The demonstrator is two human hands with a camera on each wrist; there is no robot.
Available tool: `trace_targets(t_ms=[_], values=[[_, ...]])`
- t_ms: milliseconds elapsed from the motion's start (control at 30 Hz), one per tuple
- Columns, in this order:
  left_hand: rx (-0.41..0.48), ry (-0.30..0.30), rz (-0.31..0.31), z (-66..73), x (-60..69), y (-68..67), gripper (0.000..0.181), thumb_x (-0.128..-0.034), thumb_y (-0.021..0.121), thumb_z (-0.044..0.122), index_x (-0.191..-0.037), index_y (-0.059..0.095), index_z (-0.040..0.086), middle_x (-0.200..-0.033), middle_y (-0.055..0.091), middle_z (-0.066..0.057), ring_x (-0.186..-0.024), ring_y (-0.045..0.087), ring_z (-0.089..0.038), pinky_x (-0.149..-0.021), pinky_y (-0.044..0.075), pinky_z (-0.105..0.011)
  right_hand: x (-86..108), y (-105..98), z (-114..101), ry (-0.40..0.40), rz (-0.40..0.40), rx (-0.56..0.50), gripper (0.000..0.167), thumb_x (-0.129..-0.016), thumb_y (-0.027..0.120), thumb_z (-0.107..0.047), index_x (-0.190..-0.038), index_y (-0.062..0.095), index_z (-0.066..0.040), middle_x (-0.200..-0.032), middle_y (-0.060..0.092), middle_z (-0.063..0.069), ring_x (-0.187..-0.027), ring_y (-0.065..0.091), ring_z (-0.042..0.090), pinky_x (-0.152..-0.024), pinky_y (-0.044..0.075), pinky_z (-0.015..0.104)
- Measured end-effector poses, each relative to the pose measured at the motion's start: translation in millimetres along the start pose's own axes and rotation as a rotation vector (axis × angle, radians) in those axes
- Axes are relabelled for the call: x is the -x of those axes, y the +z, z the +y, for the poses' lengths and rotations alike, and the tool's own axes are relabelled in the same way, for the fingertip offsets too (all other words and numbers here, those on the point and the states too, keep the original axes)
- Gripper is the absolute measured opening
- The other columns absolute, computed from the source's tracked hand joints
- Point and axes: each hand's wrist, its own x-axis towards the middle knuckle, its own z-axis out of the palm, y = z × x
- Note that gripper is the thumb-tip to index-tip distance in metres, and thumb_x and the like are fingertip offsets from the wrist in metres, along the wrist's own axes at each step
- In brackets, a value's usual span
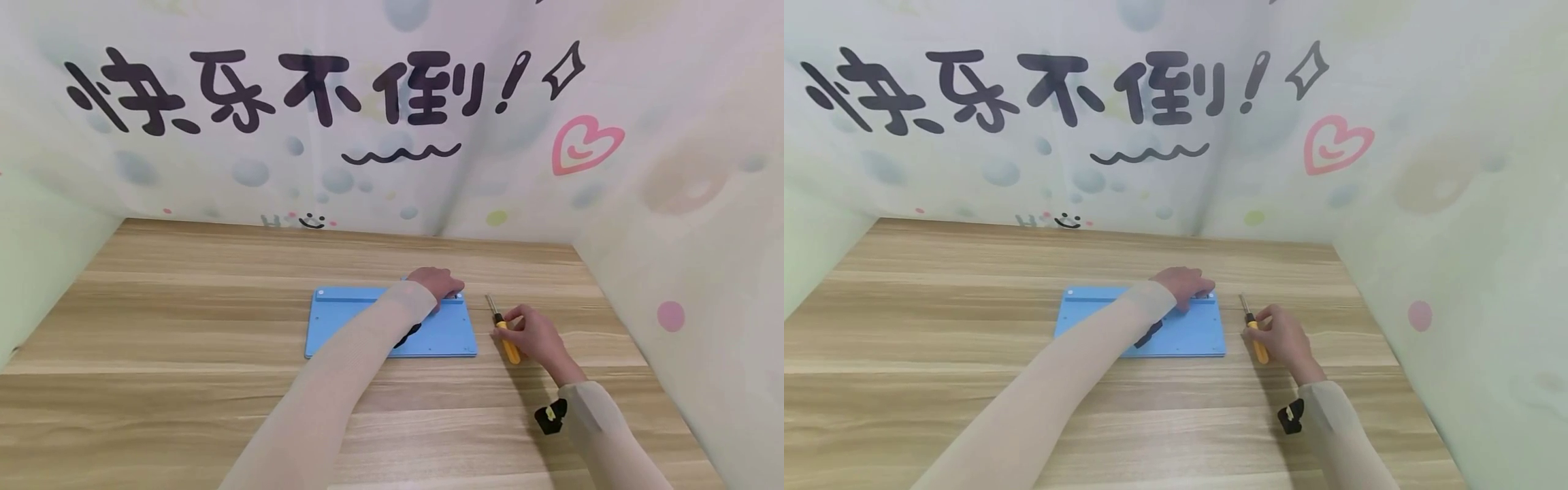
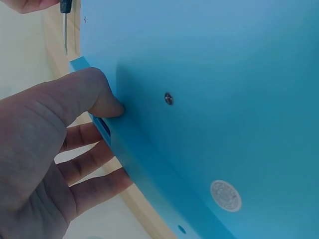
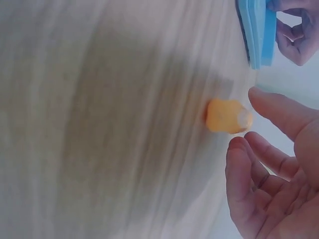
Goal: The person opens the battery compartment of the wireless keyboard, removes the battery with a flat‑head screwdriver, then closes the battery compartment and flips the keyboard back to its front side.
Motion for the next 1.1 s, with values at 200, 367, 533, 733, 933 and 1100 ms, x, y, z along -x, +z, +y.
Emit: trace_targets(t_ms=[200, 367, 533, 733, 933, 1100], values=[[0.005, 0.005, 0.006, 0.5, -0.6, 0.5, 0.024, -0.0828, 0.068, 0.016, -0.090, 0.045, 0.019, -0.085, 0.047, 0.003, -0.075, 0.045, -0.012, -0.060, 0.035, -0.022, 2.6, -5.5, -8.0, -0.043, 0.038, 0.024, 0.039, -0.084, 0.067, -0.026, -0.109, 0.054, 0.001, -0.084, 0.060, 0.013, -0.061, 0.052, 0.019, -0.051, 0.044, 0.031], [0.020, 0.005, 0.011, 0.4, -0.9, 0.7, 0.025, -0.0824, 0.068, 0.017, -0.090, 0.045, 0.019, -0.084, 0.047, 0.003, -0.076, 0.044, -0.012, -0.060, 0.035, -0.023, 1.8, -5.3, -15.5, -0.113, 0.071, 0.052, 0.034, -0.082, 0.069, -0.025, -0.103, 0.059, -0.001, -0.079, 0.061, 0.009, -0.061, 0.052, 0.018, -0.052, 0.043, 0.030], [0.036, 0.007, 0.018, -0.1, -1.0, 0.9, 0.024, -0.0817, 0.069, 0.018, -0.093, 0.048, 0.019, -0.085, 0.047, 0.003, -0.078, 0.045, -0.012, -0.061, 0.036, -0.023, 0.2, -1.0, -26.2, -0.166, 0.084, 0.073, 0.031, -0.081, 0.070, -0.025, -0.100, 0.063, -0.002, -0.078, 0.061, 0.007, -0.063, 0.053, 0.018, -0.055, 0.044, 0.030], [0.052, -0.001, 0.031, -0.6, -0.9, 1.6, 0.023, -0.0813, 0.069, 0.015, -0.094, 0.050, 0.019, -0.083, 0.046, 0.004, -0.077, 0.045, -0.012, -0.062, 0.035, -0.022, -2.1, 9.7, -40.7, -0.214, 0.076, 0.079, 0.027, -0.080, 0.072, -0.023, -0.097, 0.065, -0.003, -0.076, 0.062, 0.004, -0.065, 0.053, 0.017, -0.057, 0.044, 0.030], [0.079, 0.001, 0.054, -1.7, 2.3, 1.5, 0.023, -0.0812, 0.068, 0.011, -0.091, 0.048, 0.018, -0.081, 0.047, 0.003, -0.074, 0.043, -0.012, -0.060, 0.033, -0.022, -9.0, 25.7, -50.5, -0.205, 0.038, 0.029, 0.024, -0.079, 0.073, -0.020, -0.096, 0.065, -0.004, -0.080, 0.062, 0.006, -0.071, 0.054, 0.018, -0.059, 0.048, 0.030], [0.099, 0.005, 0.069, -2.3, 4.4, 2.5, 0.023, -0.0820, 0.068, 0.012, -0.095, 0.050, 0.018, -0.084, 0.049, 0.002, -0.075, 0.045, -0.013, -0.060, 0.035, -0.022, -12.5, 33.0, -52.8, -0.197, 0.017, 0.000, 0.024, -0.079, 0.072, -0.016, -0.097, 0.064, -0.002, -0.080, 0.060, 0.007, -0.069, 0.053, 0.019, -0.058, 0.048, 0.029]])
